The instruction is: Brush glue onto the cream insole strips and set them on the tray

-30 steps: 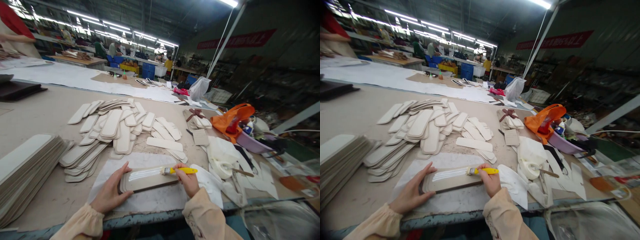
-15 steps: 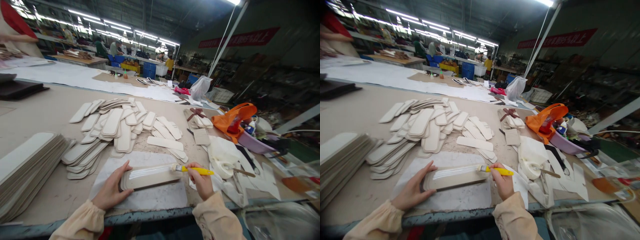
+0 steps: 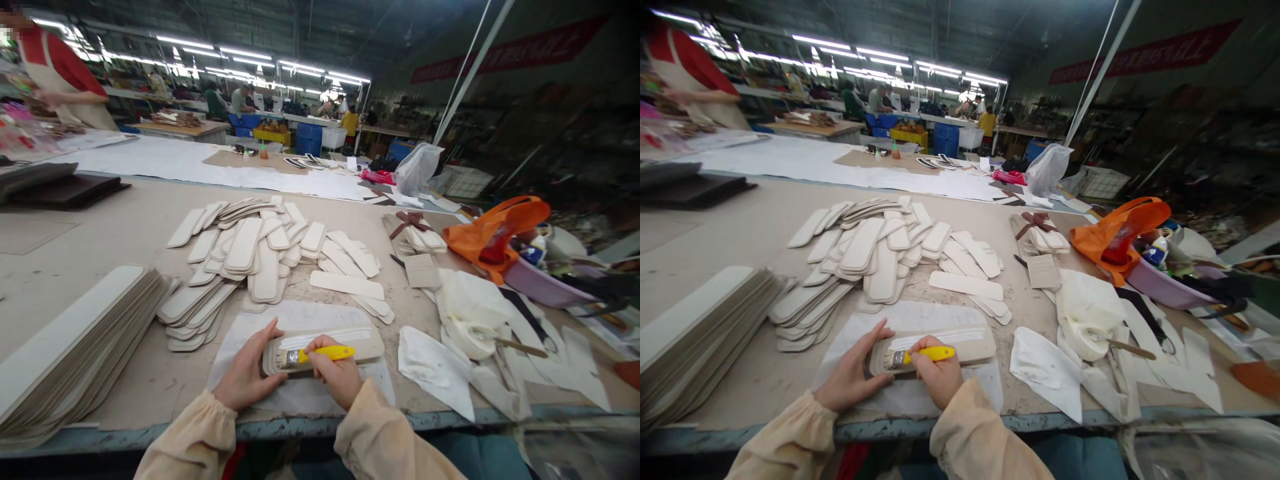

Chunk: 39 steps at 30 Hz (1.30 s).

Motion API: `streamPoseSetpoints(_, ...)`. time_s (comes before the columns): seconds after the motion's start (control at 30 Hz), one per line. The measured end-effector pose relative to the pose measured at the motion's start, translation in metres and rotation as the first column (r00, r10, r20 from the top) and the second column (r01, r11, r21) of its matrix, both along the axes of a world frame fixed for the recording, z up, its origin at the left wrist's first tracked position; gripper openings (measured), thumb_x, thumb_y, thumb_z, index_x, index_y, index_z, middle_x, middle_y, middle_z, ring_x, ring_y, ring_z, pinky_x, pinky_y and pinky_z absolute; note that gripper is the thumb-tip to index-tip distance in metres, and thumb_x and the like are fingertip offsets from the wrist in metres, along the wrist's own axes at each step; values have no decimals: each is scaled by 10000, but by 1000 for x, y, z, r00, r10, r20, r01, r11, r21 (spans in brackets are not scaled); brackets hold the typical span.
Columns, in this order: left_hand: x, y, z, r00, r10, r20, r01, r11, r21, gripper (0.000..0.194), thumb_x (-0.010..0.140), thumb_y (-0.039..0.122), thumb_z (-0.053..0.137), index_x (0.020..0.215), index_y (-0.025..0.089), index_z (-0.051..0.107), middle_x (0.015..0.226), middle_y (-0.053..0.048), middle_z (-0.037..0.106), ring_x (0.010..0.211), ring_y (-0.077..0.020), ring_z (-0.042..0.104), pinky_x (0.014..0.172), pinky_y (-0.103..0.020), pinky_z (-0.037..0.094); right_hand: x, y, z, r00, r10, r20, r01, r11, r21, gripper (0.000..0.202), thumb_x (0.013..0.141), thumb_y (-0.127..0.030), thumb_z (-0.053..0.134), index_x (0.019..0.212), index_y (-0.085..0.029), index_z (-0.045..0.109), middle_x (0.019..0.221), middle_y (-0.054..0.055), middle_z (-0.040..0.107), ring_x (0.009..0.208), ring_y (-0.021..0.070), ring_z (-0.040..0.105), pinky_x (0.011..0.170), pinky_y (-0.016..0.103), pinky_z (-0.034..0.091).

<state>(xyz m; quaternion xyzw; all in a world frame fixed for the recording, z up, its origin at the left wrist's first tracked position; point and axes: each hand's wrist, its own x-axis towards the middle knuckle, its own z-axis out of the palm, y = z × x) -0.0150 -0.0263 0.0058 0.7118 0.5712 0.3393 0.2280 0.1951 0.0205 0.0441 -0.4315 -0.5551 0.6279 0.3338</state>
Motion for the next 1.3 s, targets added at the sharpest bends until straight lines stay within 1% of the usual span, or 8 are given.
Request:
streamPoseSetpoints(0.17,0,1,1,999,-4,-43,5,1000,14,895,739,263,658,1460,257,127,1298,-96,514,1214,-265,484,1043,-471,388,25,7,3,998,-36,59,35,999,20,144,722,-289,530,759,-170,602,472,-60,453,442,90,373,450,214,286)
streamPoseSetpoints(0.33,-1,2,2,997,-8,-75,9,1000,9,859,775,300,632,1459,259,114,1293,-102,511,1215,-267,481,1046,-478,382,68,16,0,988,-101,119,95,994,54,144,730,-286,533,769,-168,605,478,-58,458,444,91,383,451,213,288)
streamPoseSetpoints(0.53,-3,3,-2,995,1,-103,-1,1000,-6,847,790,355,619,1462,259,113,1286,-97,520,1202,-263,497,1045,-458,390,121,30,1,963,-223,152,211,973,96,155,728,-311,562,772,-170,608,486,-51,452,454,104,406,437,213,282)
streamPoseSetpoints(0.7,-3,3,-1,994,10,-111,-9,1000,8,829,793,371,615,1460,264,134,1290,-87,528,1198,-252,510,1048,-437,394,149,42,1,947,-255,197,232,963,135,186,731,-338,573,781,-162,609,479,-56,437,443,98,384,428,209,272)
streamPoseSetpoints(0.87,-4,3,-2,990,12,-137,-9,1000,17,828,794,379,615,1459,261,137,1296,-88,532,1204,-253,511,1049,-441,396,163,47,8,927,-297,228,255,947,197,186,709,-336,563,740,-161,617,470,-55,433,451,103,383,440,215,278)
streamPoseSetpoints(1.0,-5,3,-2,986,15,-165,-11,1000,26,823,791,369,615,1458,257,147,1300,-89,536,1215,-258,505,1042,-442,405,168,44,13,916,-340,211,283,923,260,174,708,-334,578,729,-170,632,485,-50,438,463,111,396,458,229,298)
streamPoseSetpoints(1.17,-5,3,-1,979,23,-203,-6,997,83,802,790,381,613,1450,266,173,1288,-96,551,1204,-272,520,1017,-453,434,161,42,7,939,-321,123,293,935,201,183,723,-344,572,763,-170,614,485,-52,435,450,107,379,447,227,265)
streamPoseSetpoints(1.3,-7,5,-2,969,25,-246,6,992,126,754,790,378,604,1433,287,220,1301,-94,547,1207,-278,523,1006,-457,446,159,43,2,950,-281,136,253,949,191,162,722,-313,563,760,-164,613,475,-58,434,445,100,372,455,223,262)
